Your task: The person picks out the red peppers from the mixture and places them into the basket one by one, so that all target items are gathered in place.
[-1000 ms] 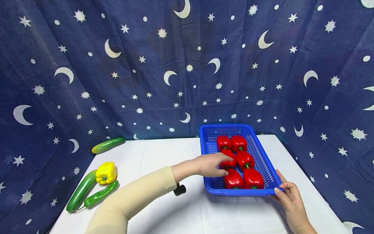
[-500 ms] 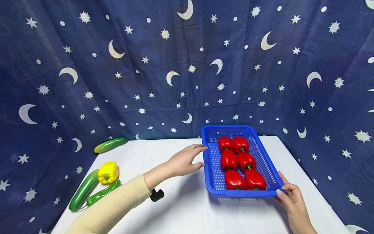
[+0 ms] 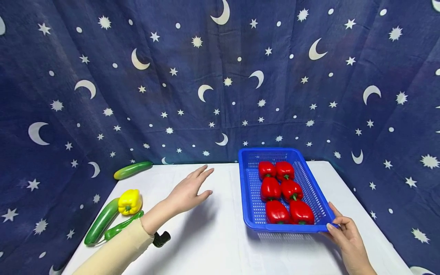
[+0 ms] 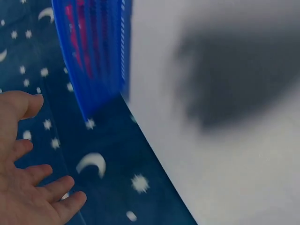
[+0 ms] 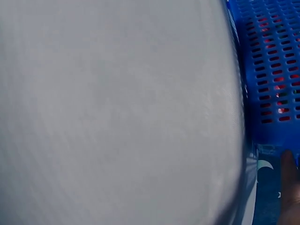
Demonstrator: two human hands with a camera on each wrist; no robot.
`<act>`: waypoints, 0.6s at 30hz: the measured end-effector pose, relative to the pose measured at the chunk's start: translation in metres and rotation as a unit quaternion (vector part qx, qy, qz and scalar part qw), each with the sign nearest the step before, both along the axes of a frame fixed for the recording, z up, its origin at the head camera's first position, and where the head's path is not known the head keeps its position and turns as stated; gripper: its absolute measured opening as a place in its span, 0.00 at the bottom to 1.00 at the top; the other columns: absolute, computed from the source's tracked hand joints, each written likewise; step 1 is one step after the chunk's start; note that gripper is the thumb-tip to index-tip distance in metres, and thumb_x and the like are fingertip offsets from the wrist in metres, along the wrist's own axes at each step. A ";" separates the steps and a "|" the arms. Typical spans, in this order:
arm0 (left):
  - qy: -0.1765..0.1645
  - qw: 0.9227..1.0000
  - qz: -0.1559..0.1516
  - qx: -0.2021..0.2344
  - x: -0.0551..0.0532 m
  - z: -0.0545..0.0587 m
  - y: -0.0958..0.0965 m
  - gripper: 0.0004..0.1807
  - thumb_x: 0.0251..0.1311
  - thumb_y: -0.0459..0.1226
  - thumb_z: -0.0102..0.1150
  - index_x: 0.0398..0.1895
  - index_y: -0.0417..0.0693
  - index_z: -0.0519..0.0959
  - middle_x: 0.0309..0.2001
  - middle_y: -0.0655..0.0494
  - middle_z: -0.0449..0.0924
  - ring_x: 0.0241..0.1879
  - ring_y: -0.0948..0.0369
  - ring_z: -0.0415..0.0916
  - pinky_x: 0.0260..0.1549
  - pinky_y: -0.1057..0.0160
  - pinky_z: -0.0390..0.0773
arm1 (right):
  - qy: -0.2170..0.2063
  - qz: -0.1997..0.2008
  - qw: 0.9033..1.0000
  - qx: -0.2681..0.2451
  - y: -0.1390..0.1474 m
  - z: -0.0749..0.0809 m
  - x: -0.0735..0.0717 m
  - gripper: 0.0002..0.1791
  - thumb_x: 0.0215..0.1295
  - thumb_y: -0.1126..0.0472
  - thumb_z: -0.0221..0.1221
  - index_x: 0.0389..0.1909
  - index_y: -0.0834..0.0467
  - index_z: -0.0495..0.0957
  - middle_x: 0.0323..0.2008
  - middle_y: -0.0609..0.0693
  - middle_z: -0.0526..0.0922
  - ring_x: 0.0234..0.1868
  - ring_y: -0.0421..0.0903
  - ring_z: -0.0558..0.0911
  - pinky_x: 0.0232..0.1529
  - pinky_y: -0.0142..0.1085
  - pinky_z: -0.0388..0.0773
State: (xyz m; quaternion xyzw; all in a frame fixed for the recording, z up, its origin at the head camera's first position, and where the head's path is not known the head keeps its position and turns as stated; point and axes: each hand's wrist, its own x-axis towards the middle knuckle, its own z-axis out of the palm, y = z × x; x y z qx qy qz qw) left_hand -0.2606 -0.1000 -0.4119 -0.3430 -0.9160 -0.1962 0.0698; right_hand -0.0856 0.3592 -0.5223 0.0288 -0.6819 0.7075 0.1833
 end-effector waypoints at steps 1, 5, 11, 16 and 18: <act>-0.002 1.000 0.010 0.002 0.000 -0.001 -0.008 0.40 0.68 0.48 0.63 0.80 0.55 0.60 0.78 0.45 0.57 0.73 0.45 0.61 0.67 0.42 0.67 | 0.005 0.003 1.000 0.000 0.001 0.001 0.000 0.07 0.77 0.73 0.49 0.49 0.61 0.63 0.77 0.43 0.61 0.64 0.31 0.72 0.50 0.28 0.81; -0.009 0.998 0.052 0.016 0.003 -0.006 -0.040 0.40 0.67 0.47 0.65 0.79 0.52 0.61 0.78 0.43 0.57 0.72 0.42 0.62 0.65 0.39 0.67 | 0.029 0.021 0.999 0.005 0.004 0.003 -0.002 0.08 0.75 0.77 0.48 0.48 0.65 0.63 0.76 0.45 0.63 0.65 0.32 0.72 0.51 0.26 0.79; -0.014 0.995 0.101 0.024 0.009 -0.014 -0.081 0.41 0.66 0.46 0.65 0.80 0.51 0.60 0.77 0.41 0.57 0.72 0.39 0.61 0.63 0.33 0.67 | 0.026 0.022 0.999 0.013 0.009 0.007 -0.002 0.12 0.74 0.78 0.50 0.52 0.66 0.63 0.74 0.44 0.65 0.64 0.33 0.74 0.53 0.24 0.77; 0.009 0.993 0.121 0.012 0.011 -0.023 -0.105 0.41 0.66 0.45 0.66 0.79 0.48 0.60 0.77 0.37 0.56 0.71 0.35 0.61 0.62 0.32 0.66 | 0.027 0.028 0.999 0.021 0.013 0.009 -0.003 0.14 0.74 0.78 0.48 0.56 0.66 0.61 0.73 0.43 0.65 0.64 0.33 0.75 0.54 0.25 0.77; 0.027 0.991 0.128 0.002 0.010 -0.025 -0.112 0.42 0.65 0.46 0.66 0.79 0.47 0.60 0.77 0.35 0.55 0.70 0.34 0.61 0.64 0.32 0.65 | 0.032 0.028 0.998 0.036 0.016 0.010 -0.004 0.15 0.73 0.78 0.49 0.57 0.67 0.61 0.73 0.42 0.67 0.63 0.34 0.76 0.53 0.24 0.77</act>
